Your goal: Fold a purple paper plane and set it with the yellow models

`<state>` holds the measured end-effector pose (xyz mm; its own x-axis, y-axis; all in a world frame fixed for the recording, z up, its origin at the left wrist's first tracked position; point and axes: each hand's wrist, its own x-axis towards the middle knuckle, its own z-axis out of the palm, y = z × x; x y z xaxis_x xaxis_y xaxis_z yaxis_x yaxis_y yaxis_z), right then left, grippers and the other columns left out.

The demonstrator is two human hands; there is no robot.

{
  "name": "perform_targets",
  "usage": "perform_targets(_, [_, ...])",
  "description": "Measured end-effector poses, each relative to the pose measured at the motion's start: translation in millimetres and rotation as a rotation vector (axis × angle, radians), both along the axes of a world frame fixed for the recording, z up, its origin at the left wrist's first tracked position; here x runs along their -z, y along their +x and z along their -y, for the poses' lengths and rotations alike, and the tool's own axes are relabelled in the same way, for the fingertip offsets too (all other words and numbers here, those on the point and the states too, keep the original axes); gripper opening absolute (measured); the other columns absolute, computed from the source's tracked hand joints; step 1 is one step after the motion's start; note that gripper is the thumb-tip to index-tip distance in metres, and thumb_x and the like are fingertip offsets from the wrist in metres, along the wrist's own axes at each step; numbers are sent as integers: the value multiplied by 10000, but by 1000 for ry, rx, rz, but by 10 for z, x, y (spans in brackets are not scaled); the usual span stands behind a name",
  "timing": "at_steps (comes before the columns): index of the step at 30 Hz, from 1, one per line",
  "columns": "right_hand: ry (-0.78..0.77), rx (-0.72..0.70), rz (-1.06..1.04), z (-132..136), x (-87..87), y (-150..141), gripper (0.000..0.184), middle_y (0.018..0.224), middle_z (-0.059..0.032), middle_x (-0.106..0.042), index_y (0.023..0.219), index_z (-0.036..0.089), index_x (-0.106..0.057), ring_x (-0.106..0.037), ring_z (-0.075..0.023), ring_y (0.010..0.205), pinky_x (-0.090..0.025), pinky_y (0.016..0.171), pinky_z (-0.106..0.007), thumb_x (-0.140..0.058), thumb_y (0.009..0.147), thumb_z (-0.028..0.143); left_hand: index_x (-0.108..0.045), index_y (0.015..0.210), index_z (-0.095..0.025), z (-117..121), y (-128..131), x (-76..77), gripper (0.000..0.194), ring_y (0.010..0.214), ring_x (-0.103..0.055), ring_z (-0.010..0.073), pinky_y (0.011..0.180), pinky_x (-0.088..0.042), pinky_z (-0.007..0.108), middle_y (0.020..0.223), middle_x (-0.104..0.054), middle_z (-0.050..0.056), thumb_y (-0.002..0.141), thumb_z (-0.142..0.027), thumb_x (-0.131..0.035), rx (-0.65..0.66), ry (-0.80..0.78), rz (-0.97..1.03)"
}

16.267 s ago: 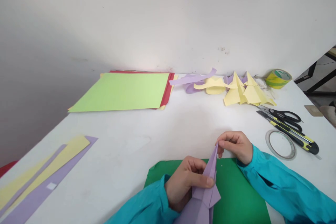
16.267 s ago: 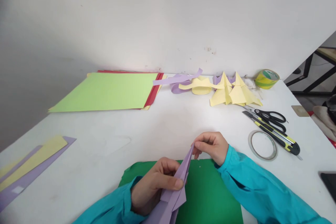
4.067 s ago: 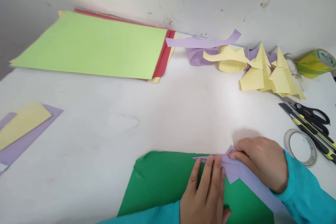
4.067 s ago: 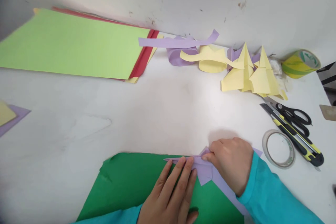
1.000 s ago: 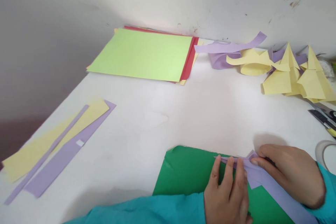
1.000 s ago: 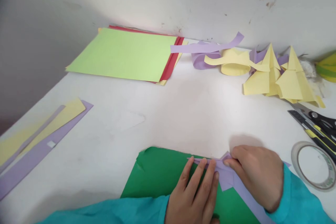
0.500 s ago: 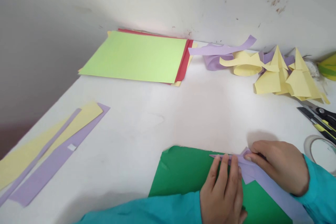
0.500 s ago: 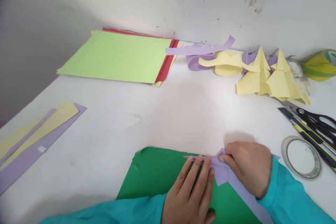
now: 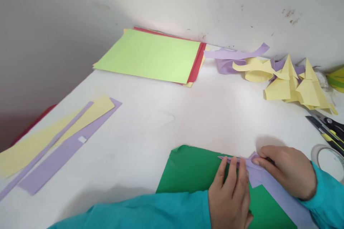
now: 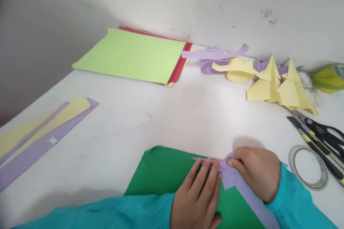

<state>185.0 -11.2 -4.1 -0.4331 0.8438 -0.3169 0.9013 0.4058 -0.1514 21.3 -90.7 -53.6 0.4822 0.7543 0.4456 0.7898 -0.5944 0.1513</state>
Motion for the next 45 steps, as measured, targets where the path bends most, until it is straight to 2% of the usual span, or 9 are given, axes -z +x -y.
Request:
perform_targets(10, [-5,16,-5,-10,-21,-30,290,620,30,-600,624,224,-556,-541,-130,589,-273,533,-259,-435,847,365,-618,965,-110,1,-45,-11,403,1112,-430,334,940,-240,548,1180,-547,152,778,-412,-425,30,-60,-51])
perform_targets(17, [-64,76,55,-44,-106,-108,261,644,28,-619,633,222,-574,-556,-134,626,-243,526,-259,-475,832,359,-567,1088,-125,13,-30,11,479,1150,-401,334,960,-247,545,1185,-549,148,769,-464,-455,10,-99,-29])
perform_targets(21, [-70,108,76,-33,-141,-124,259,679,28,-642,645,229,-587,-574,-143,647,-237,522,-264,-470,835,360,-559,1091,-97,46,-6,6,527,1147,-416,351,959,-294,501,1165,-560,172,734,-480,-500,4,-99,-41])
perform_targets(24, [-68,119,78,-27,-154,-126,259,685,27,-649,646,233,-596,-583,-149,653,-236,517,-268,-473,833,363,-556,1092,-95,56,-8,2,526,1133,-432,355,942,-319,487,1176,-551,172,732,-473,-497,10,-90,-62])
perform_targets(28, [-74,120,72,-36,-149,-126,268,676,25,-648,639,233,-601,-586,-148,643,-235,509,-271,-471,832,365,-562,1101,-141,33,-29,4,466,1107,-450,355,923,-316,504,1209,-542,116,760,-445,-471,55,-78,-93])
perform_targets(33, [-61,119,88,-38,-140,-127,270,666,27,-641,624,228,-584,-577,-149,632,-226,505,-268,-477,829,368,-592,1041,-85,29,-19,40,409,1100,-467,322,949,-307,484,1116,-596,163,780,-359,-436,92,-2,-28])
perform_targets(38, [-62,118,81,-31,-138,-125,251,672,34,-641,635,235,-585,-572,-144,636,-231,513,-262,-481,829,355,-595,1006,-65,31,9,34,371,1068,-507,321,942,-348,458,1069,-617,176,753,-277,-427,69,25,25])
perform_targets(45, [-49,129,87,-21,-138,-127,255,662,37,-638,628,234,-579,-571,-148,634,-222,512,-268,-486,826,365,-585,1005,-78,9,-4,-8,374,1069,-509,321,938,-354,445,1087,-611,169,735,-307,-462,90,-48,-10])
